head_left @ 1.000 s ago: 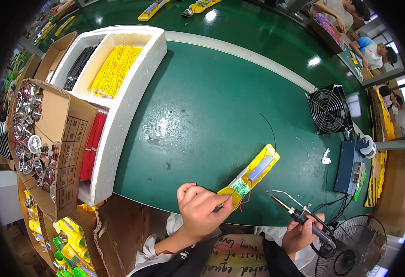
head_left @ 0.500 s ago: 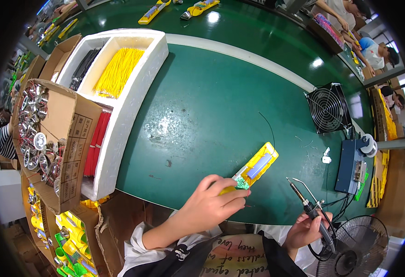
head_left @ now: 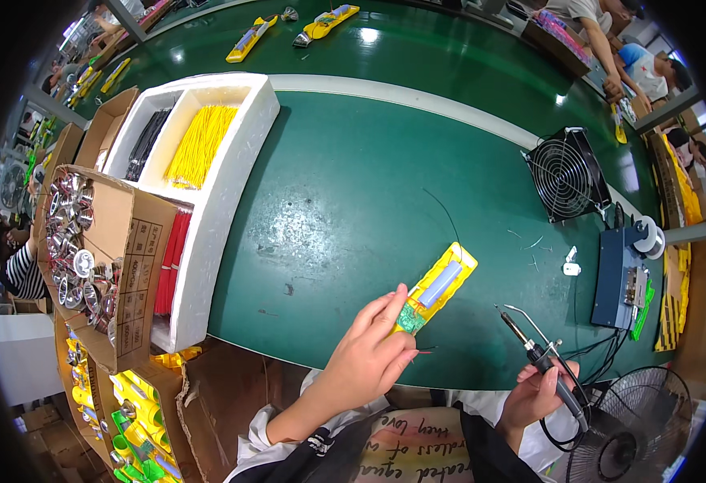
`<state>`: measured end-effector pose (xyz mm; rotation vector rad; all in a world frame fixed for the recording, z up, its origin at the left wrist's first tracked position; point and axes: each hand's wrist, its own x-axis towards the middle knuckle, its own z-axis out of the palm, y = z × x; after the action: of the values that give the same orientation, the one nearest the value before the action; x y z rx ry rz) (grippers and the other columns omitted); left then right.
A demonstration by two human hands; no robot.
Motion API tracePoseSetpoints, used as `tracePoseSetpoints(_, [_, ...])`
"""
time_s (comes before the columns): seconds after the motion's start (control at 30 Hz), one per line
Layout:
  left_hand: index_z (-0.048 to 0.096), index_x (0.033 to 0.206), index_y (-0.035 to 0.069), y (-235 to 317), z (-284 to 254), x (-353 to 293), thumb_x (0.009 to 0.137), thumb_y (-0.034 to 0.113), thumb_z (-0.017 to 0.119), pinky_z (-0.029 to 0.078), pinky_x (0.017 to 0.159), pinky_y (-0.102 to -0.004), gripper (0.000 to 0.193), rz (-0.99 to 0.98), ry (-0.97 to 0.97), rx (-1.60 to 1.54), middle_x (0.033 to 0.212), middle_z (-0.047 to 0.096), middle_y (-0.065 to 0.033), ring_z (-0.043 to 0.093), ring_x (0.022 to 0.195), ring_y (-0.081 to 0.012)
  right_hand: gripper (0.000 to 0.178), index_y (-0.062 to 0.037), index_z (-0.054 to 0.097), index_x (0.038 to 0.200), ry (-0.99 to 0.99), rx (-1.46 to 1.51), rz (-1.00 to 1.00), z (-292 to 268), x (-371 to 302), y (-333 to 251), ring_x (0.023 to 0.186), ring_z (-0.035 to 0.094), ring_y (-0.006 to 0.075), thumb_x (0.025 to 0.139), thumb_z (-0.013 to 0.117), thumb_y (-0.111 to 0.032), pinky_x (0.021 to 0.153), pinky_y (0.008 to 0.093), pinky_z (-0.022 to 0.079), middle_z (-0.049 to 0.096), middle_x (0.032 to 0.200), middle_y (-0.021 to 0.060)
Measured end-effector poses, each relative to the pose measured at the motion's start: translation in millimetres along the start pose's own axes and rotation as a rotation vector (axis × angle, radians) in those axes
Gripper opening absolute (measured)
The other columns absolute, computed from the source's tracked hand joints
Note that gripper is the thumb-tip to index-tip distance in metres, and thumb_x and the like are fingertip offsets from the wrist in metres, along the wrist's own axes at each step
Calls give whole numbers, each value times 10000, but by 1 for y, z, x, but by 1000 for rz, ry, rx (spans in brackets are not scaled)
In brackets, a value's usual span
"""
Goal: The person assembles flashlights on an assembly line by soldering wires onto circuit boards using a soldering iron and placing the components onto a conveyor belt.
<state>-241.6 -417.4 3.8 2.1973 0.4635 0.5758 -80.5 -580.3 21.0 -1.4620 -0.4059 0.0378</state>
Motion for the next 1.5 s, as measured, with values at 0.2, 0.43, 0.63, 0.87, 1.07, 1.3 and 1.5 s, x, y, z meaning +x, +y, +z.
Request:
tracePoseSetpoints(0.2, [546, 767, 31, -1, -2, 0, 762, 103, 581, 354, 881, -401, 80, -146, 4, -203, 1300, 325, -265, 415, 1092, -353, 197, -29, 383, 813, -4, -13, 38, 2, 1, -1, 469, 429, 90, 826, 468, -206, 452, 186, 342, 464, 593, 67])
tracePoseSetpoints(0.43, [588, 762, 41, 3, 13, -14, 721, 89, 620, 382, 820, -359, 71, -192, 305, -167, 1153, 486, -196, 490, 956, -298, 251, -28, 390, 827, -1, -32, 16, -4, -2, -6, 438, 435, 115, 796, 505, -249, 452, 201, 360, 474, 570, 78])
tracePoseSetpoints(0.63, [604, 706, 88, 1, 14, -22, 667, 88, 656, 372, 798, -363, 65, -138, 374, -34, 651, 588, -6, 514, 765, -227, 197, -21, 380, 835, -40, -20, -27, -14, -8, -7, 489, 438, 90, 850, 439, -208, 444, 182, 328, 458, 652, 66])
tracePoseSetpoints(0.87, [602, 648, 106, 1, 17, -18, 617, 69, 672, 346, 706, -335, 85, -189, 462, 152, 560, 504, 30, 479, 660, -179, 243, -33, 362, 843, -199, 92, 73, 8, -28, -13, 492, 459, 89, 798, 554, -173, 448, 166, 397, 477, 614, 49])
tracePoseSetpoints(1.07, [596, 611, 120, -5, 20, -14, 570, 48, 682, 304, 633, -303, 119, -166, 500, 126, 517, 453, 66, 439, 579, -145, 326, 0, 379, 847, -196, -71, 96, 22, -44, -8, 386, 498, 164, 784, 565, -260, 350, 240, 405, 511, 593, 145])
tracePoseSetpoints(1.3, [590, 592, 128, -7, 22, -15, 539, 44, 686, 300, 624, -296, 138, -160, 525, 118, 499, 435, 76, 429, 563, -135, 321, 8, 371, 863, -324, -186, 63, 27, -51, -7, 434, 539, 169, 816, 533, -264, 429, 250, 448, 533, 583, 131])
tracePoseSetpoints(1.5, [587, 586, 129, -7, 23, -14, 530, 38, 685, 301, 623, -296, 145, -156, 550, 122, 495, 432, 78, 426, 547, -134, 383, -5, 369, 852, -299, -246, -8, 28, -54, -2, 376, 487, 177, 796, 570, -326, 367, 246, 414, 507, 563, 138])
